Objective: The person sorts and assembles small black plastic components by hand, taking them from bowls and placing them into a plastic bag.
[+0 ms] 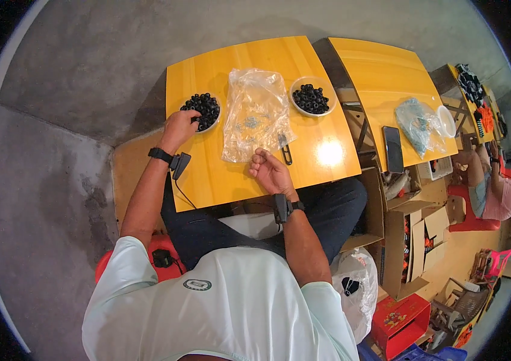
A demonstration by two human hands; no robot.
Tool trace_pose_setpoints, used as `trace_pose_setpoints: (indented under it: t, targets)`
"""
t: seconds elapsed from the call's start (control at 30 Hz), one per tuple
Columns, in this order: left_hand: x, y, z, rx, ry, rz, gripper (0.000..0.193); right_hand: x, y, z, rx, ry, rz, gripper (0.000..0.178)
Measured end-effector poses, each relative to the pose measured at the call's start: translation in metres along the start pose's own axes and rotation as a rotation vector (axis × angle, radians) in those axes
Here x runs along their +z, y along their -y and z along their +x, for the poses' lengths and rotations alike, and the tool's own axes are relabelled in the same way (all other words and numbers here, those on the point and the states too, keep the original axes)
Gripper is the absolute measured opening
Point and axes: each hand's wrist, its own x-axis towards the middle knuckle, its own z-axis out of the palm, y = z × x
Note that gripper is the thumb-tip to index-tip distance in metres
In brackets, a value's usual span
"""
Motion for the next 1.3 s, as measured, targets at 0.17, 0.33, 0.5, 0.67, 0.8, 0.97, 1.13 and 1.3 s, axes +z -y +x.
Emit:
trace_pose_setpoints:
  t: [0.17,0.33,0.5,0.67,0.8,0.97,1.13,1.3]
  targets:
    - [-0.003,0.000,0.000,0.072,0.012,0.050,0.026,0.001,-0.001,0.000,-0.004,0.000,0.015,0.024]
    - [0.002,0.006,-0.003,-0.001,-0.049,-0.142,0.026,-0.001,0.000,0.001,0.015,0.029,0.045,0.023]
    - [-0.001,0.006,-0.002,-0.024,0.000,-0.067,0.024,0.000,0.000,-0.001,0.014,0.013,0.047,0.023]
    - [0.003,0.010,0.000,-0.003,-0.029,-0.081,0.022,0.000,0.000,-0.001,0.013,0.015,0.038,0.023]
    - [0.004,0.012,0.001,-0.009,-0.042,-0.081,0.020,0.001,0.001,-0.001,0.017,0.017,0.026,0.023]
    - [-0.004,0.003,-0.002,-0.081,-0.098,-0.225,0.020,0.004,0.000,0.000,0.022,0.016,0.025,0.023]
    - [-0.006,-0.029,-0.024,-0.018,-0.194,-0.568,0.018,0.001,0.000,0.000,0.026,0.013,0.020,0.023]
    - [0.012,-0.035,-0.066,-0.203,0.012,-0.866,0.013,0.001,0.000,-0.001,0.036,0.019,0.056,0.023]
